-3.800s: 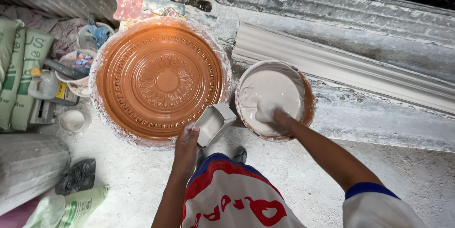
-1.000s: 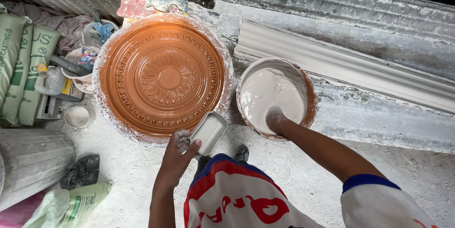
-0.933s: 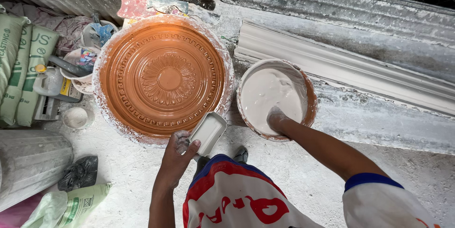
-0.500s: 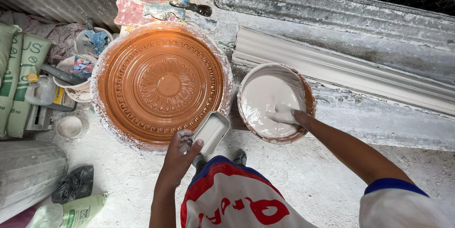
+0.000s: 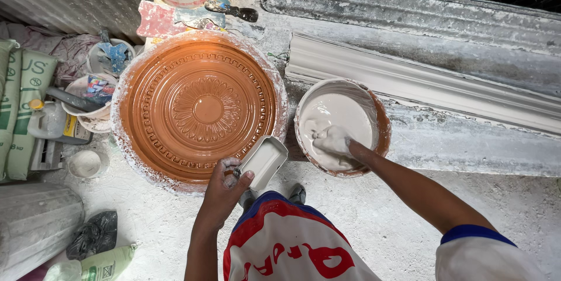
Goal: The person scoops white powder from a bag into a bucket, mixes it with water by hand, and then spreads the resulting paste onto a decorative circular mold using a trowel.
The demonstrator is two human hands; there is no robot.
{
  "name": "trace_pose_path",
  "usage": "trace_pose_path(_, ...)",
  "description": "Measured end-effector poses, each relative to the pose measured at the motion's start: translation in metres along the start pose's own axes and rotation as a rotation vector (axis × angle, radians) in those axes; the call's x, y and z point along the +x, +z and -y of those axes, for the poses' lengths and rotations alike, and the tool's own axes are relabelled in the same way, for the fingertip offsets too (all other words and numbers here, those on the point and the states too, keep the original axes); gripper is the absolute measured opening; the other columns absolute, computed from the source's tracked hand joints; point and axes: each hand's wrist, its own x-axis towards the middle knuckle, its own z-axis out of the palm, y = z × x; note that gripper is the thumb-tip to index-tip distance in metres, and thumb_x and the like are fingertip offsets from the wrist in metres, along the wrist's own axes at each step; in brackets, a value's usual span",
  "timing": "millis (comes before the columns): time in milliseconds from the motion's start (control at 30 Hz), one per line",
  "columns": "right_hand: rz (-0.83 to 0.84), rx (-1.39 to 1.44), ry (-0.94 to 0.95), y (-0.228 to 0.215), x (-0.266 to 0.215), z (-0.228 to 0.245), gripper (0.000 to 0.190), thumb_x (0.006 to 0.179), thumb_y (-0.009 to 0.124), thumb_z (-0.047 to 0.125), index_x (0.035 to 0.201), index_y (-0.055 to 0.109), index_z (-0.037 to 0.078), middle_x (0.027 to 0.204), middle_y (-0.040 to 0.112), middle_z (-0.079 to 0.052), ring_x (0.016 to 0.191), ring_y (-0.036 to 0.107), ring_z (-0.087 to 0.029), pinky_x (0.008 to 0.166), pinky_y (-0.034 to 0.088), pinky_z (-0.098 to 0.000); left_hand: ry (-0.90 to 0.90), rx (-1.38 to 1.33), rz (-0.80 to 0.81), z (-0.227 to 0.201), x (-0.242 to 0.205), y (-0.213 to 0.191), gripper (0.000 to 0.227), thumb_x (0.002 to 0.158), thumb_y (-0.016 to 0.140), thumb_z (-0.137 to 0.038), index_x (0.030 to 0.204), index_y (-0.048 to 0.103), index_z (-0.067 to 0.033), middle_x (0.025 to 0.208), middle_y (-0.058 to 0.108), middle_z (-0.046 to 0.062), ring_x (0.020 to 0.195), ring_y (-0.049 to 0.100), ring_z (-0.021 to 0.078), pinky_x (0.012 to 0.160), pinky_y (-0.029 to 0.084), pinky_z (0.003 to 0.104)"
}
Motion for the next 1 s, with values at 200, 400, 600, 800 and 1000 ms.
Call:
trace_pose_path(200,-0.327,-0.211,-0.194,-0.023,0.046,-0.04,0.023,0.081,0.064,0.01,0.1,0.067,-0.002,0.093,0.075,-0.026,0.078,0.069,-0.028,0.074,0.057,-0.0392,-0.02,-0.005,0.014,-0.006,0.003,-0.005,0.058,0.085,0.075,-0.036,0.128,0.053,-0.0047,0.106,0.07,0.017,0.095,0.069,0.0183,0.071,0.06,0.031)
trace_pose_path(400,-0.226,-0.289,-0.09,0.0,0.091,-0.038,0.025,0.086,0.058,0.011,0.101,0.069,-0.005,0.096,0.074,-0.028,0.081,0.069,-0.03,0.078,0.057,-0.0404,-0.035,-0.004,0.023,-0.005,0.008,-0.004,0.059,0.084,0.075,-0.035,0.129,0.052,-0.0046,0.106,0.071,0.018,0.095,0.069,0.0188,0.073,0.06,0.033)
trace_pose_path(600,-0.164,-0.317,-0.117,0.056,0.082,-0.026,0.025,0.087,0.055,0.011,0.102,0.067,-0.004,0.098,0.073,-0.026,0.085,0.069,-0.029,0.081,0.057,-0.0399,0.004,0.01,0.04,-0.001,0.012,-0.004,0.059,0.086,0.075,-0.034,0.13,0.052,-0.0028,0.108,0.069,0.018,0.098,0.068,0.0186,0.078,0.059,0.032)
trace_pose_path(800,-0.126,-0.368,-0.19,0.022,0.033,-0.026,0.025,0.088,0.053,0.011,0.103,0.066,-0.003,0.101,0.071,-0.025,0.088,0.068,-0.028,0.083,0.057,-0.0395,0.015,0.0,0.044,-0.001,0.015,-0.007,0.057,0.086,0.075,-0.032,0.13,0.052,-0.0027,0.112,0.065,0.016,0.098,0.067,0.0201,0.076,0.059,0.034)
trace_pose_path(1000,-0.15,-0.389,-0.163,-0.036,0.041,-0.032,0.025,0.088,0.051,0.011,0.105,0.064,-0.002,0.104,0.07,-0.023,0.092,0.068,-0.027,0.086,0.057,-0.039,0.027,0.01,0.032,-0.002,0.011,-0.012,0.058,0.086,0.075,-0.032,0.131,0.052,-0.0029,0.116,0.062,0.018,0.102,0.066,0.0197,0.079,0.059,0.033)
